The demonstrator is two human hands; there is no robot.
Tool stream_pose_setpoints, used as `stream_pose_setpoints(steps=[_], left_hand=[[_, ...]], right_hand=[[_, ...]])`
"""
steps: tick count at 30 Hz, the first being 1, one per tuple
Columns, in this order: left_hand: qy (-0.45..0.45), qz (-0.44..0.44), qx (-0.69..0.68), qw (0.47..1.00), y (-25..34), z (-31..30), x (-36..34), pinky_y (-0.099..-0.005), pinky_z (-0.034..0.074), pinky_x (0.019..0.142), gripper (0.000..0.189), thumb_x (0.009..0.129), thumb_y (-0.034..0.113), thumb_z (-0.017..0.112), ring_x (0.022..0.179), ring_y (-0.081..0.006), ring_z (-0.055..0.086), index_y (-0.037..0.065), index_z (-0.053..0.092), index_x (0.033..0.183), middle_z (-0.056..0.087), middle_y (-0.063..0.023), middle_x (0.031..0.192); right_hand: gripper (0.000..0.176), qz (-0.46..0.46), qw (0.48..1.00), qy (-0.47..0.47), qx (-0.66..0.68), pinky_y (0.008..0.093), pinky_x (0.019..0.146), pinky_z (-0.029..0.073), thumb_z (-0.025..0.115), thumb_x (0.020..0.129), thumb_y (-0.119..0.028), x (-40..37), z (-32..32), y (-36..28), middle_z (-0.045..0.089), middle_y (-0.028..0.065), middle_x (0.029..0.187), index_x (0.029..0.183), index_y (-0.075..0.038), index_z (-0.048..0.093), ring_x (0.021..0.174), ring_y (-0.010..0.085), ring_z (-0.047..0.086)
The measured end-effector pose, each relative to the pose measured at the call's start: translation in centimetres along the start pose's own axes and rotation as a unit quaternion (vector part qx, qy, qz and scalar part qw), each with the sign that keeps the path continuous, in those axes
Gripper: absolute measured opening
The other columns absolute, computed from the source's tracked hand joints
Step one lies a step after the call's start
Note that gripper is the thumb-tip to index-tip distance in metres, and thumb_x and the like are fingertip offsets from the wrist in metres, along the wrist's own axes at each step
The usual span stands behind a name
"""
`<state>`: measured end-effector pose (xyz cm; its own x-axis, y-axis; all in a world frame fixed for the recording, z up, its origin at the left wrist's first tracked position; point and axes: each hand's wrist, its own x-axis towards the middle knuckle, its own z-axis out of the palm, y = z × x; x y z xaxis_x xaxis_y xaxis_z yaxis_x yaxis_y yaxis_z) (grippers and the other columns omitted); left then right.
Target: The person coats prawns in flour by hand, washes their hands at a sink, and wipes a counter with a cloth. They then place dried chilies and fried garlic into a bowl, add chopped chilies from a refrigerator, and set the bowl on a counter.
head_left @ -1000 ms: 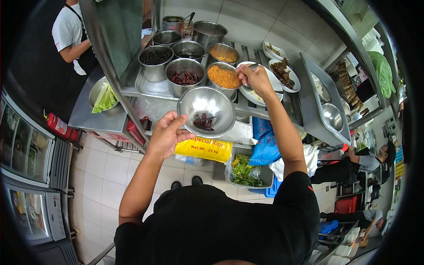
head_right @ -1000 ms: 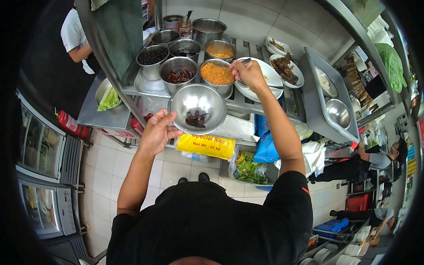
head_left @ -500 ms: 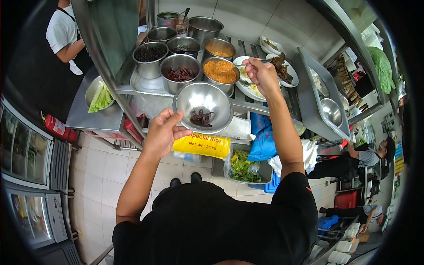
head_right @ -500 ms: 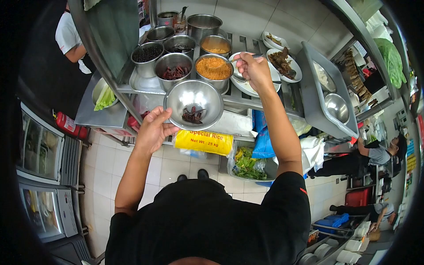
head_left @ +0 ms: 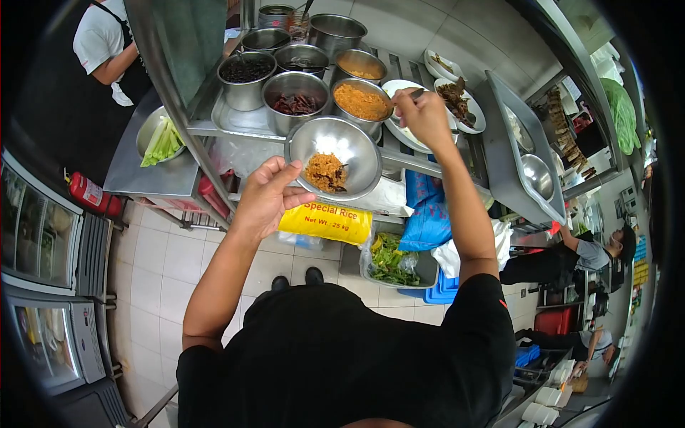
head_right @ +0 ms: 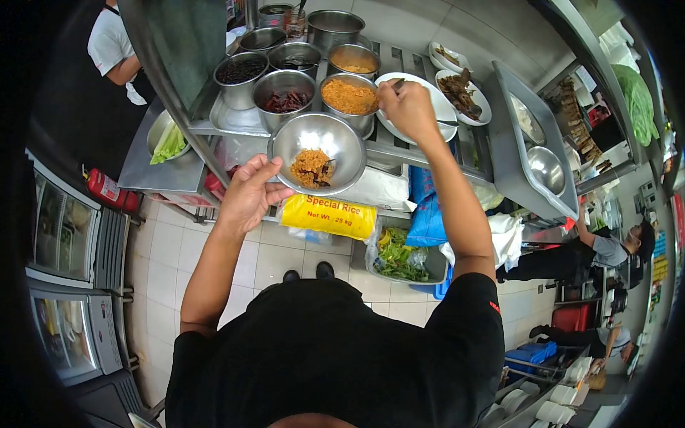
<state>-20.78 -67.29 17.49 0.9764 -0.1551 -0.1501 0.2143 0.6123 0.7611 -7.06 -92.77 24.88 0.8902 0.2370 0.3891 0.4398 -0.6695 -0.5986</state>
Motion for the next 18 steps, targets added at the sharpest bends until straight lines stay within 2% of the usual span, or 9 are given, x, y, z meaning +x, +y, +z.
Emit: stream_pose_setpoints(steps=[1, 2, 4, 5, 6, 8, 14, 18], left_hand=[[-0.001, 0.0, 0.0, 1.0, 0.0, 0.0, 0.0, -0.0267, 0.057, 0.063, 0.014, 0.089, 0.014, 0.055, 0.067, -0.0192, 0.064, 0.006, 0.046, 0.082, 0.059, -0.0111, 0.087], [0.001, 0.001, 0.0, 1.0, 0.0, 0.0, 0.0, -0.0268, 0.057, 0.063, 0.014, 0.089, 0.014, 0.055, 0.066, -0.0192, 0.063, 0.006, 0.046, 0.082, 0.059, -0.011, 0.087], [0.003, 0.006, -0.001, 1.0, 0.0, 0.1, 0.0, -0.0269, 0.057, 0.063, 0.014, 0.089, 0.014, 0.055, 0.066, -0.0192, 0.063, 0.006, 0.046, 0.082, 0.059, -0.011, 0.087], [0.007, 0.0, 0.003, 1.0, -0.1, 0.0, 0.0, -0.027, 0.057, 0.063, 0.014, 0.089, 0.014, 0.055, 0.066, -0.0192, 0.063, 0.006, 0.046, 0.082, 0.059, -0.0109, 0.087], [0.011, -0.007, 0.008, 1.0, -0.2, -0.1, 0.1, -0.0271, 0.057, 0.063, 0.014, 0.089, 0.014, 0.054, 0.066, -0.0193, 0.063, 0.006, 0.046, 0.082, 0.059, -0.0108, 0.087], [0.01, -0.005, 0.006, 1.0, -0.4, -0.3, 0.1, -0.027, 0.057, 0.063, 0.014, 0.089, 0.015, 0.054, 0.067, -0.0193, 0.064, 0.006, 0.046, 0.082, 0.059, -0.0108, 0.087], [0.009, -0.013, 0.008, 1.0, -0.2, -0.2, 0.3, -0.0267, 0.057, 0.064, 0.013, 0.089, 0.015, 0.054, 0.069, -0.0202, 0.064, 0.005, 0.046, 0.084, 0.059, -0.0114, 0.089], [0.012, -0.008, 0.004, 1.0, 0.0, -0.1, 0.1, -0.0266, 0.057, 0.065, 0.013, 0.089, 0.015, 0.054, 0.07, -0.0202, 0.064, 0.004, 0.047, 0.086, 0.058, -0.0117, 0.09]], right_hand=[[0.023, 0.024, 0.996, -0.002, 0.082, 0.0246, 0.045, 0.043, 0.051, 0.086, -0.015, 0.2, 1.1, 0.8, 0.06, 0.0061, 0.059, 0.077, 0.002, 0.063, 0.048, 0.0113, 0.056], [0.023, 0.024, 0.996, -0.001, 0.081, 0.0246, 0.045, 0.043, 0.051, 0.086, -0.015, 0.1, 1.8, 1.0, 0.06, 0.0061, 0.059, 0.077, 0.002, 0.063, 0.048, 0.0113, 0.056], [0.021, 0.153, 0.957, 0.009, 0.247, 0.0226, 0.042, 0.04, 0.049, 0.085, -0.012, 0.0, 2.7, 1.2, 0.059, 0.0061, 0.06, 0.076, 0.002, 0.062, 0.046, 0.0113, 0.053], [0.018, 0.179, 0.936, 0.023, 0.301, 0.0213, 0.039, 0.036, 0.05, 0.084, -0.01, 0.1, 2.9, 1.6, 0.058, 0.0063, 0.062, 0.077, 0.002, 0.061, 0.046, 0.0111, 0.051], [0.018, 0.177, 0.937, 0.023, 0.301, 0.0213, 0.039, 0.036, 0.05, 0.084, -0.01, 0.2, 2.8, 1.8, 0.058, 0.0063, 0.062, 0.077, 0.002, 0.061, 0.046, 0.0111, 0.051], [0.018, 0.212, 0.893, 0.049, 0.395, 0.022, 0.04, 0.036, 0.049, 0.083, -0.009, 0.1, 2.6, 2.3, 0.057, 0.007, 0.063, 0.079, 0.004, 0.06, 0.047, 0.0109, 0.051], [0.017, 0.193, 0.87, 0.076, 0.447, 0.0217, 0.041, 0.034, 0.049, 0.085, -0.009, 0.2, 1.7, 2.8, 0.057, 0.0057, 0.065, 0.081, 0.003, 0.06, 0.049, 0.0098, 0.05], [0.019, 0.163, 0.874, 0.056, 0.455, 0.0192, 0.039, 0.032, 0.049, 0.087, -0.012, -1.5, 0.1, -0.3, 0.057, 0.0038, 0.064, 0.083, 0.003, 0.06, 0.048, 0.0076, 0.049]])
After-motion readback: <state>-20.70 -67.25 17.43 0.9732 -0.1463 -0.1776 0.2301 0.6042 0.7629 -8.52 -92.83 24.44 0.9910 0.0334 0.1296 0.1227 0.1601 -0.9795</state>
